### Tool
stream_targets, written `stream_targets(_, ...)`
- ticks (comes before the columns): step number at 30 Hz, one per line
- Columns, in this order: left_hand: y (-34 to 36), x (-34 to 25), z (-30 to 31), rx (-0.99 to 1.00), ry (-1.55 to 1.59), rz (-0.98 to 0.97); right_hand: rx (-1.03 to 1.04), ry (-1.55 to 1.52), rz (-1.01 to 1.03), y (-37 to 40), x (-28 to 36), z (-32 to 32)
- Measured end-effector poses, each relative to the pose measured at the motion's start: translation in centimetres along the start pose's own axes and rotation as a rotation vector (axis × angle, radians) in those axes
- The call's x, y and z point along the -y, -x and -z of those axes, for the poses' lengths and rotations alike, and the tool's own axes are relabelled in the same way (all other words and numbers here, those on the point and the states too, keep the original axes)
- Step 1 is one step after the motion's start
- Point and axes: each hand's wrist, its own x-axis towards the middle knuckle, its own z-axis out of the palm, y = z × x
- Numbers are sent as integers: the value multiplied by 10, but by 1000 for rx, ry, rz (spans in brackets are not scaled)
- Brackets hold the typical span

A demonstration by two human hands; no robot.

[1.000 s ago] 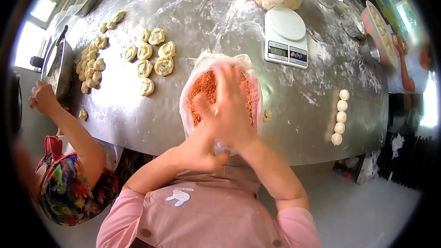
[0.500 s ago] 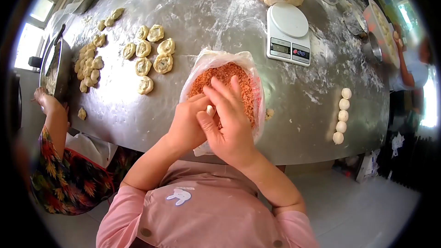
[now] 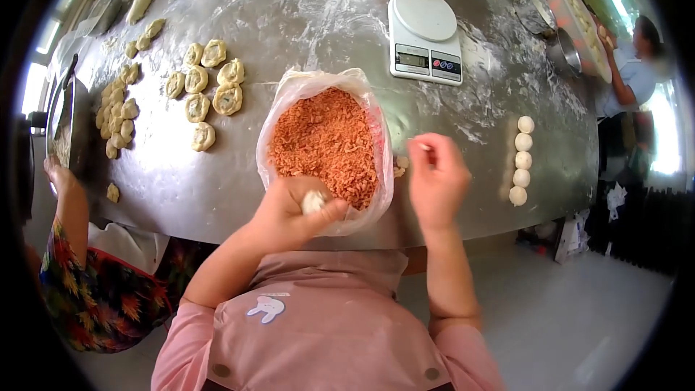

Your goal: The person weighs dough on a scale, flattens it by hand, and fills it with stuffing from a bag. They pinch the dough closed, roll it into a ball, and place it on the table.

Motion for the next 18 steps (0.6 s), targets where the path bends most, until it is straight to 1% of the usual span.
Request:
stream_targets(2, -10, 14, -3, -151, 227, -174, -30, 80, 83, 6, -7, 7)
stream_targets(3, -8, 6, -4, -196, 369, -63, -59, 121, 117, 10, -9, 11)
stream_targets(4, -11, 4, -6, -202, 436, -69, -62, 162, 221, 15, -17, 7)
stream_targets(6, -14, 1, -10, -235, 576, -78, 58, 354, 381, 30, -45, -9)
stream_targets(7, -18, 15, -9, -193, 600, -131, 94, 403, 399, 36, -51, -11)
stream_targets(9, -19, 19, -4, -185, 754, -36, 169, 487, 443, 42, -52, -17)
stream_targets(10, -17, 20, -2, -180, 831, 21, 188, 402, 328, 42, -52, -14)
stream_targets(11, -17, 6, -4, -299, 792, 110, 200, 319, 211, 37, -48, -4)
stream_targets(12, -19, 2, -1, -341, 841, 123, 208, 234, 102, 29, -42, 4)
stream_targets(14, -21, -2, 3, -438, 958, 150, 111, 78, 138, 15, -15, 16)
stream_targets(15, -20, 3, 10, -370, 988, 127, 85, 13, 250, 12, 2, 15)
stream_targets(18, -32, 0, 3, -496, 1120, -42, 293, -137, 411, 15, 52, -5)
